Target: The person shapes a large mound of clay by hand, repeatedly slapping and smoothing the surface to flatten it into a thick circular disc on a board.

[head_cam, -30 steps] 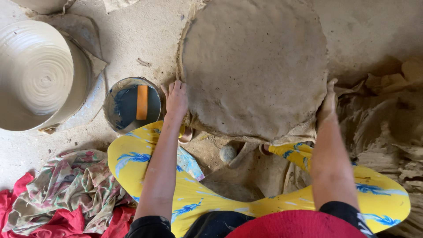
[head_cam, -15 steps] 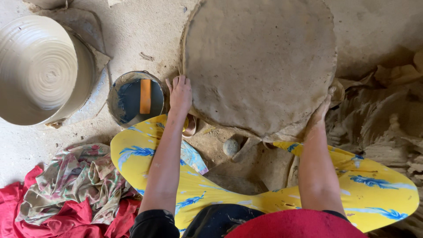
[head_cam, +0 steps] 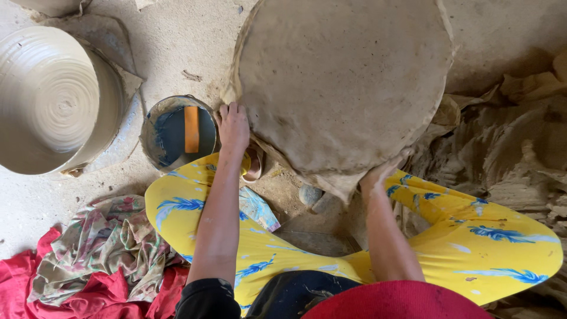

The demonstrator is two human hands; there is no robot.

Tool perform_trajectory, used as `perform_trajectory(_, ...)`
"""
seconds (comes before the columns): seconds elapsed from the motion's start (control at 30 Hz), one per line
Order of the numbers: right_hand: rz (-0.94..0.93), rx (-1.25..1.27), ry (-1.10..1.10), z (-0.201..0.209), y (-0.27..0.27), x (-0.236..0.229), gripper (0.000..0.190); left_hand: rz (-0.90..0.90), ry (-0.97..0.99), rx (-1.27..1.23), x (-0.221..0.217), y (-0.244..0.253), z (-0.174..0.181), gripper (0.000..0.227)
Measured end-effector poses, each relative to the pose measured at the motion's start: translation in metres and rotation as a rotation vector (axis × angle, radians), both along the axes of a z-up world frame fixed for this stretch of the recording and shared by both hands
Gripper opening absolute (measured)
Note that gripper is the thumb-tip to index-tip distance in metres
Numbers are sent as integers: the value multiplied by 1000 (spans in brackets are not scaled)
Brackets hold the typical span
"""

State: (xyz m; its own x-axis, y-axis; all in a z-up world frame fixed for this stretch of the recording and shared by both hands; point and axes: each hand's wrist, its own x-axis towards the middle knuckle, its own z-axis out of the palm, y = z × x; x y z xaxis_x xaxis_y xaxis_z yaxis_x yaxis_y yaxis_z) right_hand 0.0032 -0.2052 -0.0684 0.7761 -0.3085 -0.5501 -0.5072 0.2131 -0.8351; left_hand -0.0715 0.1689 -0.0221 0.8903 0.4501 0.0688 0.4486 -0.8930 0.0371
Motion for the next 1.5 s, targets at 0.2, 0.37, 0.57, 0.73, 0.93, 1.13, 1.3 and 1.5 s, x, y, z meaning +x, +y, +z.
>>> perform_trajectory(0.2,-65,-51,-214,-73,5,-48,92,-26,-70,-12,-1,2,6,18)
perform_trajectory(0.37,-79,-390,-509,-49,-82,22,76,-42,-146,43,5,2,7,20)
perform_trajectory(0.57,343,543,-266,-50,-101,178,77,45,-16,-73,2,-7,17,36)
perform_trajectory(0.73,420,594,-267,-68,-99,180,82,127,-29,-68,10,-11,8,44)
perform_trajectory(0.93,324,573,-149,-68,-96,164,88,89,-91,-3,6,-4,10,43)
perform_trajectory(1.13,218,584,-226,-67,-78,129,87,-8,-101,78,13,6,14,22)
perform_trajectory(1.3,55,537,-229,-79,-55,83,87,-13,-93,69,8,7,8,15)
perform_trajectory(1.5,-94,318,-55,-70,-11,6,85,9,-59,44,1,14,5,21)
